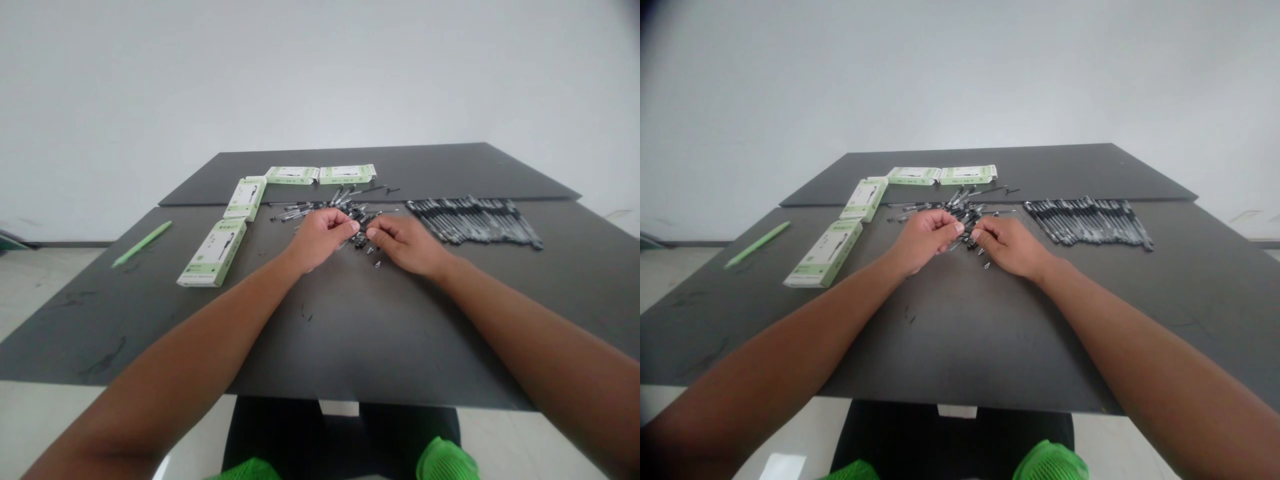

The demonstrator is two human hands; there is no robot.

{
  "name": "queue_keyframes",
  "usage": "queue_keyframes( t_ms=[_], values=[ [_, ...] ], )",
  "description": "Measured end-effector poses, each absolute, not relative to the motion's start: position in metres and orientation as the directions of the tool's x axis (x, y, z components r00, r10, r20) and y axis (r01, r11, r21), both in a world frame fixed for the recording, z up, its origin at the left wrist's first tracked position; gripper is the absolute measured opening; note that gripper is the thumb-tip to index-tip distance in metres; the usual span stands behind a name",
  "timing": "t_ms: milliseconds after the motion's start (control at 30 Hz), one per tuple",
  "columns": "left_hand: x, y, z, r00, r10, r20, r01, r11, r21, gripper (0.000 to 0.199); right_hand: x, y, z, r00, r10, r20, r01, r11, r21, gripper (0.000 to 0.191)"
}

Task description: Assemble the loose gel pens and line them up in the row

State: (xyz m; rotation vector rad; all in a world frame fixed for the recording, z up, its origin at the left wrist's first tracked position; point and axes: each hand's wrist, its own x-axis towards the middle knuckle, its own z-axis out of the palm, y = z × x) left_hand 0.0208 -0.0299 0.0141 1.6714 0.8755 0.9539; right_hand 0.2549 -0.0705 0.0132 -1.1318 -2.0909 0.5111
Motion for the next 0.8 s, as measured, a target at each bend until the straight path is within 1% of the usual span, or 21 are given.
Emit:
queue_keyframes(
  t_ms=[133, 233, 467, 567, 667, 733, 800],
  values=[
    [0.021, -0.028, 0.012, 0.41, 0.896, 0.171, 0.091, -0.226, 0.97, 0.038, 0.256, -0.069, 0.012, -0.338, 0.847, 0.41, 0.574, 0.531, -0.624, 0.038],
    [0.02, -0.026, 0.012, 0.394, 0.902, 0.175, 0.072, -0.221, 0.973, 0.037, 0.256, -0.069, 0.013, -0.293, 0.849, 0.44, 0.591, 0.523, -0.615, 0.04],
    [0.019, -0.018, 0.005, 0.332, 0.919, 0.211, 0.112, -0.26, 0.959, 0.034, 0.257, -0.067, 0.01, -0.166, 0.845, 0.509, 0.599, 0.496, -0.628, 0.042],
    [0.016, -0.013, 0.004, 0.293, 0.925, 0.241, 0.163, -0.297, 0.941, 0.033, 0.257, -0.066, 0.008, -0.13, 0.832, 0.539, 0.595, 0.5, -0.629, 0.039],
    [0.013, -0.01, 0.007, 0.274, 0.921, 0.278, 0.261, -0.35, 0.9, 0.035, 0.257, -0.065, 0.008, -0.095, 0.832, 0.546, 0.596, 0.487, -0.639, 0.036],
    [0.013, -0.012, 0.009, 0.305, 0.901, 0.307, 0.329, -0.402, 0.854, 0.033, 0.257, -0.064, 0.008, -0.069, 0.834, 0.548, 0.598, 0.474, -0.646, 0.034],
    [0.014, -0.017, 0.009, 0.393, 0.856, 0.336, 0.375, -0.483, 0.791, 0.026, 0.257, -0.064, 0.01, -0.052, 0.831, 0.554, 0.599, 0.47, -0.649, 0.033]
  ],
)
